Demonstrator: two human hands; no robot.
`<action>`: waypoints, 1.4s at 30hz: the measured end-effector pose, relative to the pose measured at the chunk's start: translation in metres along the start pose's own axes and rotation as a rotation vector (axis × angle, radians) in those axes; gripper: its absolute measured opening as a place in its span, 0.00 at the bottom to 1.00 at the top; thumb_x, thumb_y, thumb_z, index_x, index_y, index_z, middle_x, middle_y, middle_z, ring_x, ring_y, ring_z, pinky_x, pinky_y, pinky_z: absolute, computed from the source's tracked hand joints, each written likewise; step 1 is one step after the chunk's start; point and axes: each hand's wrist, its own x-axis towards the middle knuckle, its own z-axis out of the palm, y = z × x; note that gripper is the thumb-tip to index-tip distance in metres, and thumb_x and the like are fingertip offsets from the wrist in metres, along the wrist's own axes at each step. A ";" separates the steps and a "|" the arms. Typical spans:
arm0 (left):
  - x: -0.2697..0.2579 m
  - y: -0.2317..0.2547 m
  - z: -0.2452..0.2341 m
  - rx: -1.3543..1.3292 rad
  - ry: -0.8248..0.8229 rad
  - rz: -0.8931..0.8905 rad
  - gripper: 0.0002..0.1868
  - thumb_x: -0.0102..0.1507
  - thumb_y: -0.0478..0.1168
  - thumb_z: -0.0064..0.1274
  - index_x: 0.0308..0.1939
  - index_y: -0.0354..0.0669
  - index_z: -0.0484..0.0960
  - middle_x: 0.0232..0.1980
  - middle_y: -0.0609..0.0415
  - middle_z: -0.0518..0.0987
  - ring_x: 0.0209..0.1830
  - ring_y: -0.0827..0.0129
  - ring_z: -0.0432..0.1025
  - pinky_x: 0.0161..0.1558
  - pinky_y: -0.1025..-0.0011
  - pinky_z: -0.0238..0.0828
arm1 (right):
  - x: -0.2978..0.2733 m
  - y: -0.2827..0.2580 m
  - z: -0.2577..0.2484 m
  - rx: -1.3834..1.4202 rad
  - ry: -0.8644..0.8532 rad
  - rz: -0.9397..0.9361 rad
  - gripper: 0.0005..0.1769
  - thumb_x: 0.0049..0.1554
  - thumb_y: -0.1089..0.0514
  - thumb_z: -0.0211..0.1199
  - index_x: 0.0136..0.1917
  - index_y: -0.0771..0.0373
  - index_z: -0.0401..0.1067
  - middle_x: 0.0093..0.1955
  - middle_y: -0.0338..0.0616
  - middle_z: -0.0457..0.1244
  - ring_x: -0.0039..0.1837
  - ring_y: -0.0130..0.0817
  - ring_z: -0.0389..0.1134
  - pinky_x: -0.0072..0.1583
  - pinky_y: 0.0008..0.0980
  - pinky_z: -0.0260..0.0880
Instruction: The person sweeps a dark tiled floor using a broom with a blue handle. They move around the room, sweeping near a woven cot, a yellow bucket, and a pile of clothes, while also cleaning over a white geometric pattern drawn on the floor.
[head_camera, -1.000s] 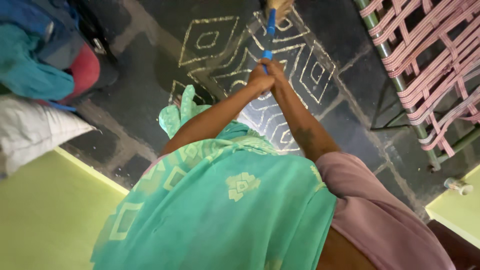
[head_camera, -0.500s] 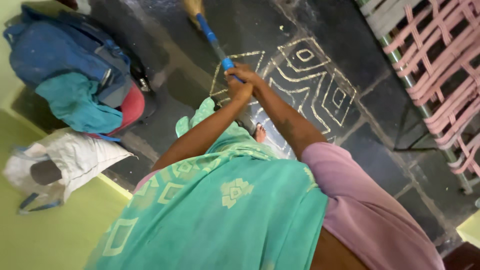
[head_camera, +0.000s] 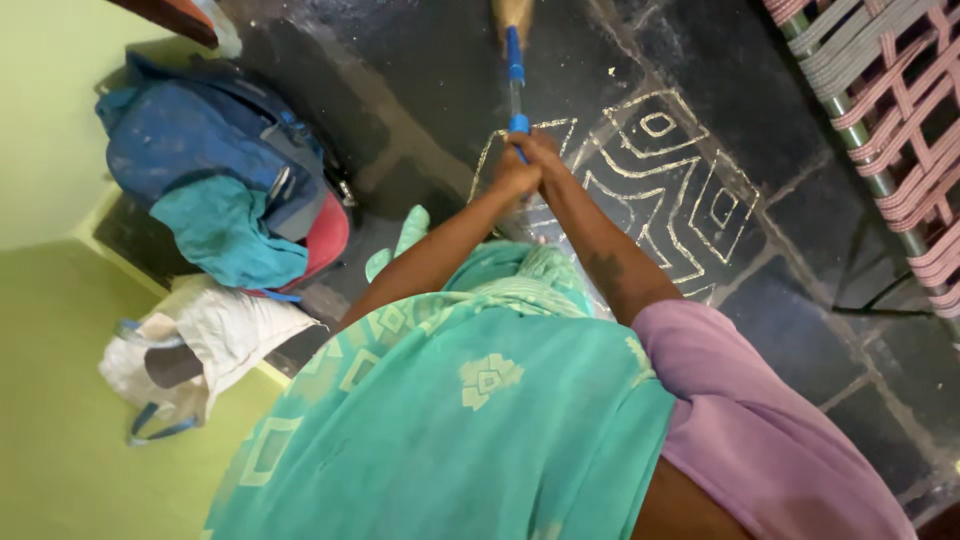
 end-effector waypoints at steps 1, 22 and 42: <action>-0.003 0.015 -0.013 -0.034 -0.041 -0.042 0.40 0.50 0.36 0.55 0.68 0.43 0.65 0.43 0.40 0.82 0.36 0.51 0.80 0.34 0.58 0.76 | 0.006 -0.003 0.002 -0.012 0.019 -0.016 0.21 0.47 0.54 0.71 0.53 0.59 0.74 0.43 0.45 0.69 0.43 0.35 0.71 0.45 0.39 0.75; 0.214 0.098 -0.103 -0.069 0.159 -0.013 0.35 0.51 0.41 0.63 0.62 0.43 0.71 0.42 0.44 0.84 0.38 0.57 0.80 0.37 0.64 0.77 | 0.184 -0.186 0.103 -0.159 -0.376 0.137 0.24 0.47 0.46 0.73 0.52 0.62 0.74 0.44 0.48 0.69 0.44 0.39 0.71 0.46 0.44 0.74; 0.294 0.282 -0.084 -0.059 -0.137 -0.065 0.35 0.56 0.38 0.56 0.67 0.46 0.63 0.36 0.47 0.80 0.23 0.63 0.75 0.19 0.63 0.67 | 0.292 -0.269 -0.002 0.094 0.110 -0.071 0.16 0.48 0.59 0.75 0.47 0.66 0.74 0.38 0.42 0.67 0.39 0.32 0.68 0.42 0.38 0.72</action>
